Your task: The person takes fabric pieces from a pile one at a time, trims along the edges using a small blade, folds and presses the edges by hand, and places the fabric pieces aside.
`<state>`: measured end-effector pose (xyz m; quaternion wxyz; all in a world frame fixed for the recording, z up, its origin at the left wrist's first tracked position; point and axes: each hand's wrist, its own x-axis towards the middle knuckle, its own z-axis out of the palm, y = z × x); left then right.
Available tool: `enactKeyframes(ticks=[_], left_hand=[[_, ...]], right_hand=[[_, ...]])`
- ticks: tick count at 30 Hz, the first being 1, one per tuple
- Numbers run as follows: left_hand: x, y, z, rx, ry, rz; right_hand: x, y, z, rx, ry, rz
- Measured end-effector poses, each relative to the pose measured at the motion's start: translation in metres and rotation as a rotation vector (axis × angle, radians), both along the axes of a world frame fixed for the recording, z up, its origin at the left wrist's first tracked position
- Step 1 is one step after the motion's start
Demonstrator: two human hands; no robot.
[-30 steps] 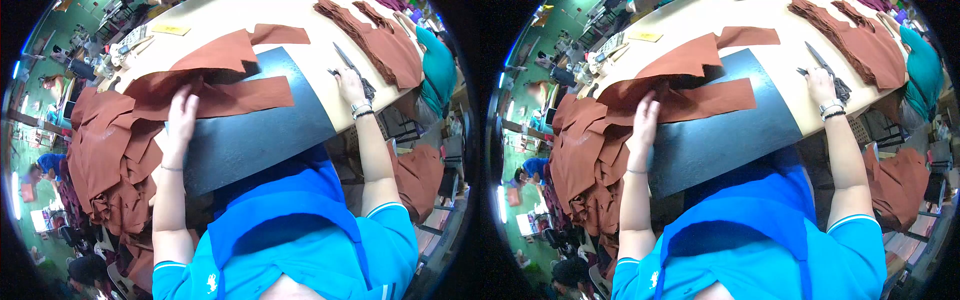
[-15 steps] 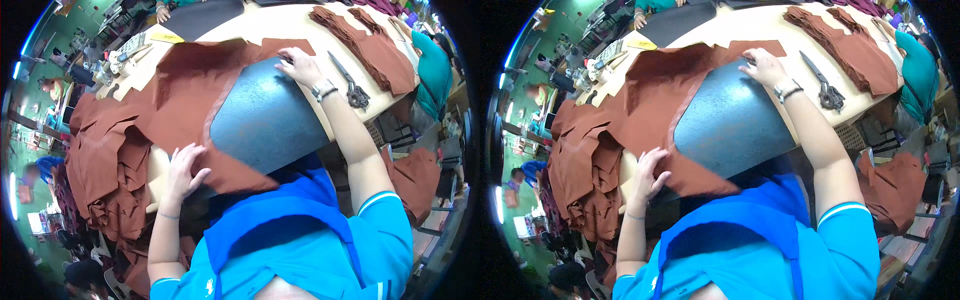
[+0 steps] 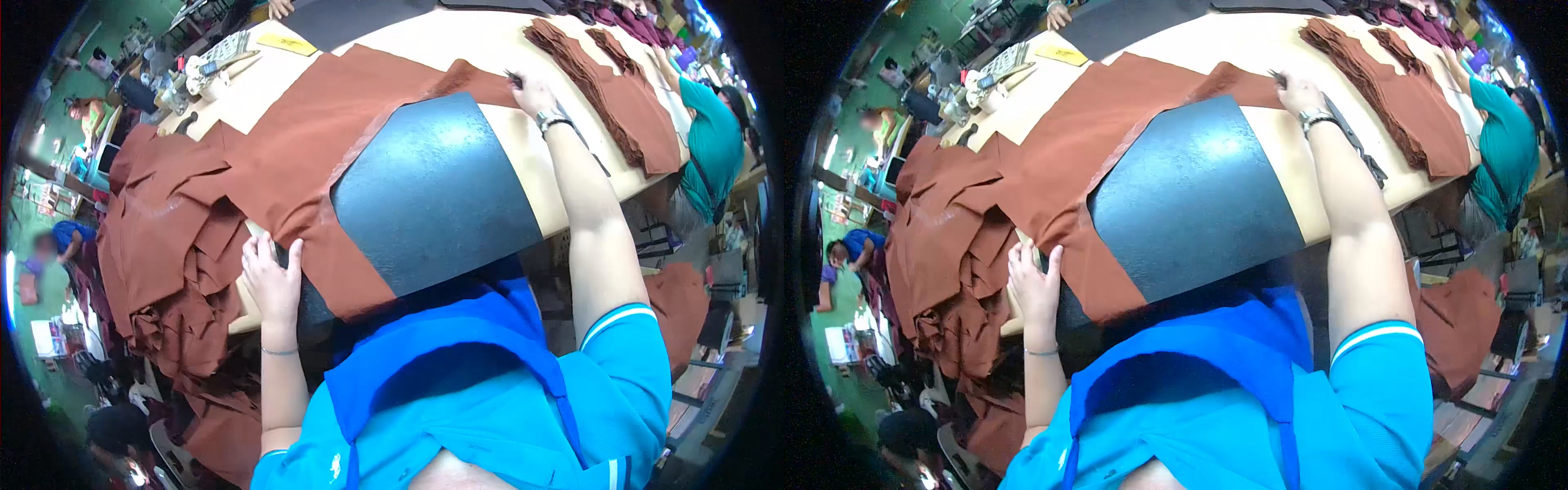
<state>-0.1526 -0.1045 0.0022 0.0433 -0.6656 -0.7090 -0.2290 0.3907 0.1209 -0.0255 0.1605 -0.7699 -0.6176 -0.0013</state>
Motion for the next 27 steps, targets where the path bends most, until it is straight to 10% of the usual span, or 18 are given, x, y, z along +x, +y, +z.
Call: enactKeyframes(ticks=[3, 8, 17, 23, 25, 27], left_hand=[[-0.001, 0.008, -0.005, 0.009, -0.090, -0.118], [0.025, 0.026, 0.006, 0.005, -1.293, -0.169], [0.041, 0.036, 0.021, -0.458, -1.279, -0.167], [0.032, 0.022, -0.001, -0.318, -1.482, -0.333], [0.026, 0.023, -0.005, -0.373, -1.572, -0.361], [0.022, 0.022, -0.013, -0.356, -1.553, -0.335]], right_hand=[[-0.006, -0.022, 0.022, 0.034, 0.061, -0.021], [0.014, -0.024, -0.015, 0.087, 0.018, -0.038], [0.002, -0.063, 0.060, 0.369, 0.416, -0.038], [0.005, -0.127, 0.091, 0.252, -0.035, -0.069], [-0.032, -0.133, 0.087, 0.180, 0.728, 0.053], [-0.088, -0.148, 0.082, 0.009, 0.825, 0.283]])
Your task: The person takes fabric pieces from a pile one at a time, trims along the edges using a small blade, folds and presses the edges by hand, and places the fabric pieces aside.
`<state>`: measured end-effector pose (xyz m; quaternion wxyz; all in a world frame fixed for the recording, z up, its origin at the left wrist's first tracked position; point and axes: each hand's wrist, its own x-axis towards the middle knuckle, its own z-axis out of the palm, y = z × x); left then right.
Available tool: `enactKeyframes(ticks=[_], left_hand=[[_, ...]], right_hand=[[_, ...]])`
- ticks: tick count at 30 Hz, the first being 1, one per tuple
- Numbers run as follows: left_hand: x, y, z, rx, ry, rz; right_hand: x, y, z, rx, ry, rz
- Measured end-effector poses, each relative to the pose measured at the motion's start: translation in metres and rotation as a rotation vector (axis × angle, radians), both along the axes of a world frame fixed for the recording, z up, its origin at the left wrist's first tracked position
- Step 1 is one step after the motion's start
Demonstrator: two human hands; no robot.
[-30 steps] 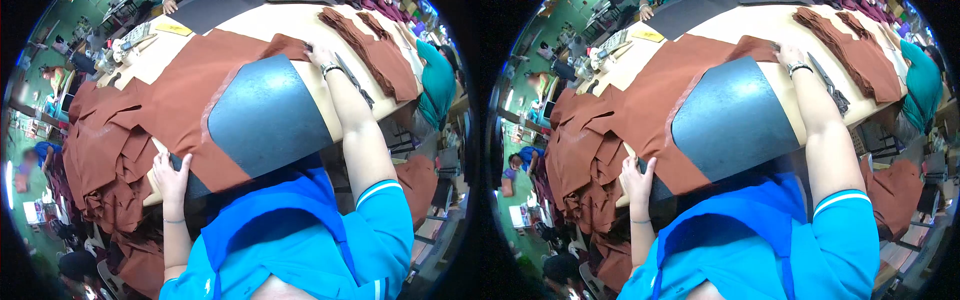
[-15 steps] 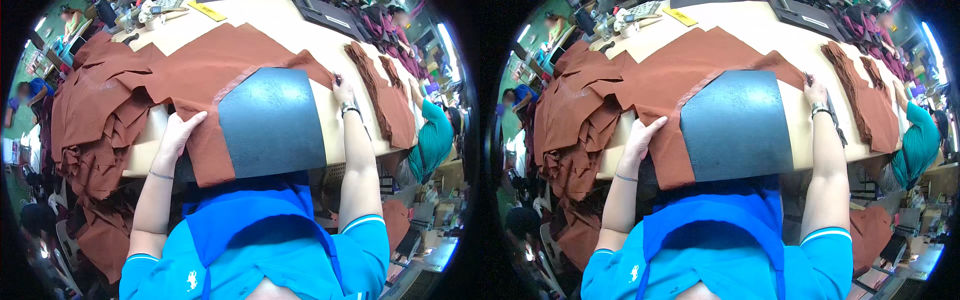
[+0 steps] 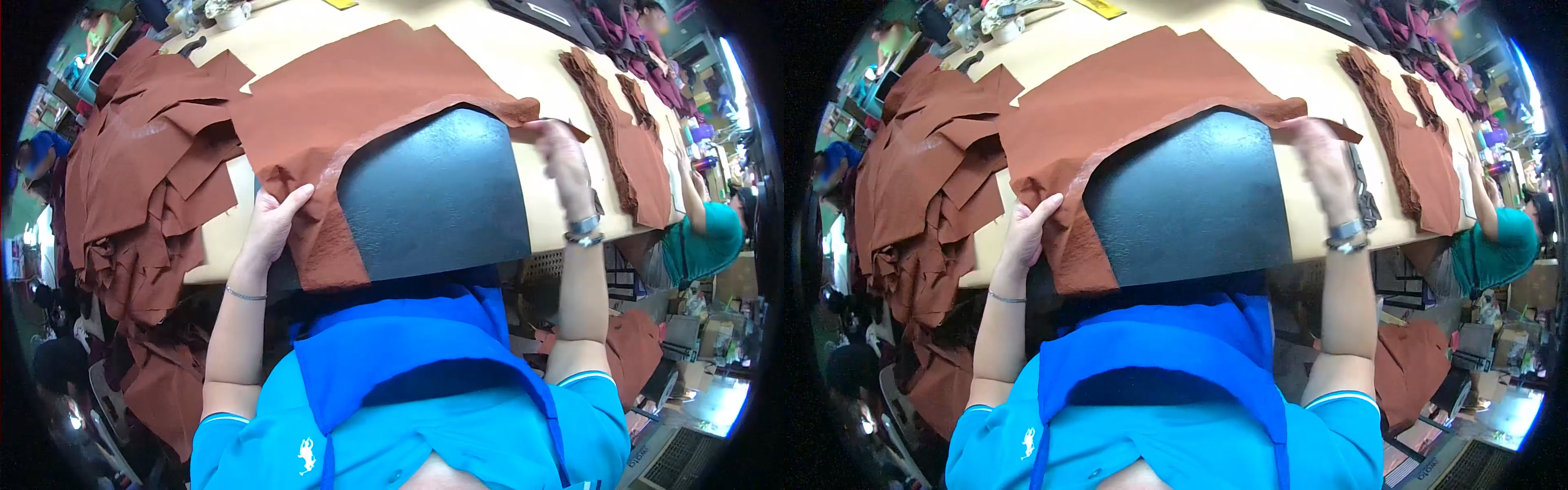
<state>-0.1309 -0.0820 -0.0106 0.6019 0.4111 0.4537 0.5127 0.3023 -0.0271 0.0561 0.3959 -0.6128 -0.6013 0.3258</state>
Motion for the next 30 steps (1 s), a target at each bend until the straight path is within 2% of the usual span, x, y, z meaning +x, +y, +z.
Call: enactKeyframes(ticks=[1, 3, 5, 8, 15, 30], left_hand=[[0.001, -0.001, -0.001, -0.001, -0.014, 0.003], [-0.001, -0.003, -0.005, -0.010, -0.044, 0.008], [-0.004, -0.004, -0.011, -0.023, -0.080, 0.015], [-0.005, -0.003, -0.012, 0.001, -0.065, 0.027], [-0.001, -0.003, -0.006, 0.026, -0.067, 0.008], [-0.001, -0.001, -0.009, 0.088, -0.134, -0.019]], right_hand=[[-0.031, -0.010, -0.005, -0.088, 0.195, 0.181], [-0.091, -0.021, -0.014, -0.458, 0.460, 0.298], [-0.130, -0.026, -0.020, -0.658, 0.610, 0.471], [-0.167, -0.016, -0.032, -0.902, 0.784, 0.568], [-0.186, 0.001, -0.034, -1.012, 0.859, 0.543], [-0.185, -0.005, -0.038, -0.941, 0.869, 0.608]])
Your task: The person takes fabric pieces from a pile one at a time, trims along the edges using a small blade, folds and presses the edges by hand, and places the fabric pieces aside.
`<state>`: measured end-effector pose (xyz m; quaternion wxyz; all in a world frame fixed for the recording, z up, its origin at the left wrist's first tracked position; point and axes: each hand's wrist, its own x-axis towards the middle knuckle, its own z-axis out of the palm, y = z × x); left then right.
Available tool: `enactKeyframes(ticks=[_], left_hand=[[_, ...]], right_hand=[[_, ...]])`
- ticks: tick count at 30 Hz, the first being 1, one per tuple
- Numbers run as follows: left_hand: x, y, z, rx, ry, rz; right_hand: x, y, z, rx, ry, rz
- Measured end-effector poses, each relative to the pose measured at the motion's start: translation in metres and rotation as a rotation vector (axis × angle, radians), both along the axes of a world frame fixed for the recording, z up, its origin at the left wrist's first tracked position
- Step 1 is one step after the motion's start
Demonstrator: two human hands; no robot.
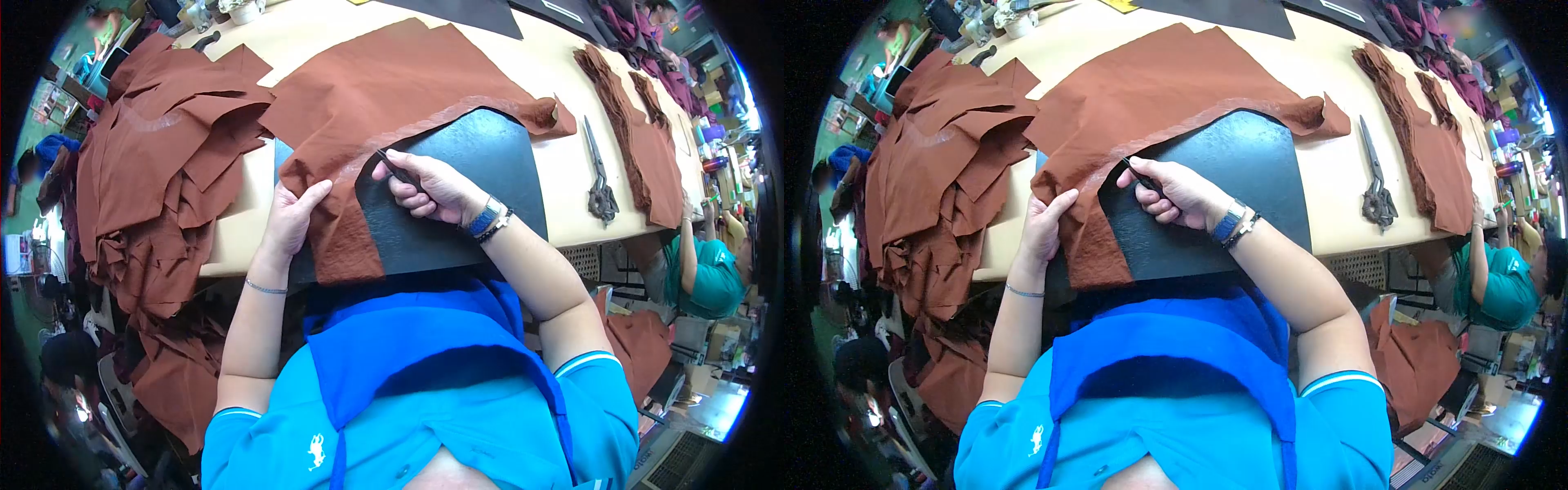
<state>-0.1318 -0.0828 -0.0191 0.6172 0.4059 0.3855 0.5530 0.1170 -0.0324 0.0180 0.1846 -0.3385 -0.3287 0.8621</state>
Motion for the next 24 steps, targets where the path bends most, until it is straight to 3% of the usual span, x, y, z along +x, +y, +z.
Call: enactKeyframes(ticks=[24], left_hand=[[0.0026, -0.0004, 0.0069, 0.015, 0.036, 0.029]], right_hand=[[0.0014, -0.0029, 0.0012, 0.009, 0.004, -0.014]])
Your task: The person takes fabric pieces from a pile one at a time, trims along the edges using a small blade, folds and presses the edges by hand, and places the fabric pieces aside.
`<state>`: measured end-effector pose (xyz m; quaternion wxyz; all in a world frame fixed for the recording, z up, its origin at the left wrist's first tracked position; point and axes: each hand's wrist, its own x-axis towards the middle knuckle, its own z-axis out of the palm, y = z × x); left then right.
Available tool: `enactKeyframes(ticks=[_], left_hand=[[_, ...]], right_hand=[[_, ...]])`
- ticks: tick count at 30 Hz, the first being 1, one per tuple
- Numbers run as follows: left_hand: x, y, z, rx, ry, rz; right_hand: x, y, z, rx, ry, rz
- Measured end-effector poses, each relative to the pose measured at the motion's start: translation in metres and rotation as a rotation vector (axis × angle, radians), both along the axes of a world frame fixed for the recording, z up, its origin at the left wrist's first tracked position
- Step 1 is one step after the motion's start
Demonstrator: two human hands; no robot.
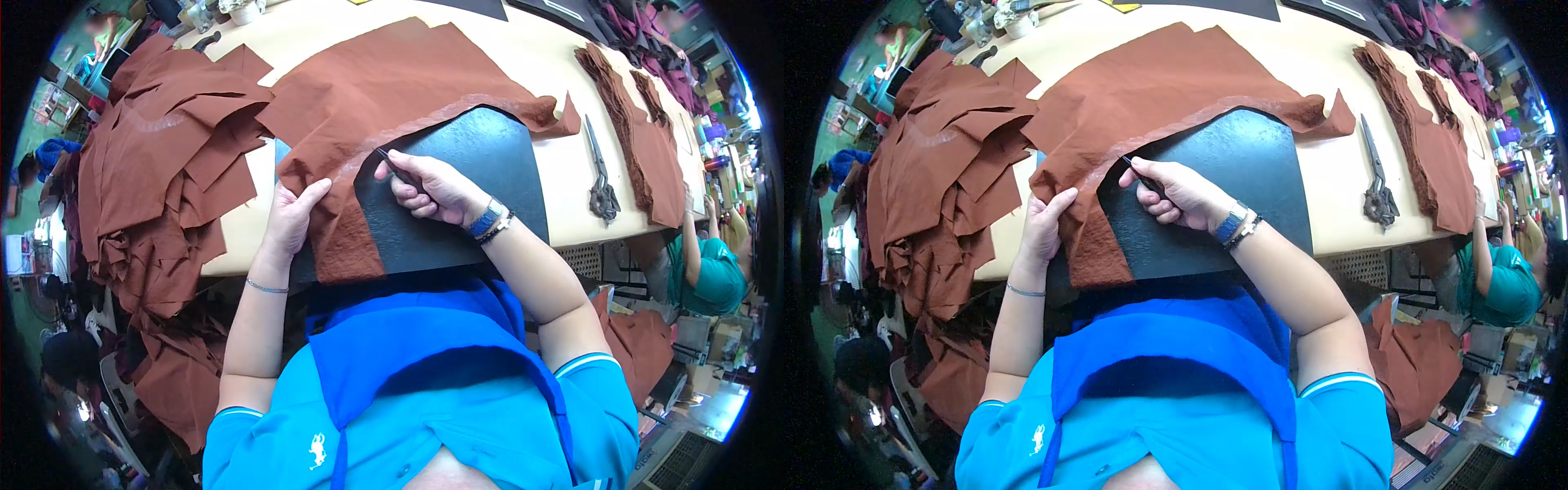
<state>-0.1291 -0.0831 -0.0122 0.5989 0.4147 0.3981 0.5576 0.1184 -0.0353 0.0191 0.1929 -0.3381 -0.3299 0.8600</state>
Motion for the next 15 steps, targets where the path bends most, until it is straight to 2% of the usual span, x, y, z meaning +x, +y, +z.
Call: enactKeyframes(ticks=[15], left_hand=[[0.002, -0.002, 0.001, -0.054, -0.046, 0.019]], right_hand=[[-0.011, 0.003, 0.003, 0.034, -0.043, 0.030]])
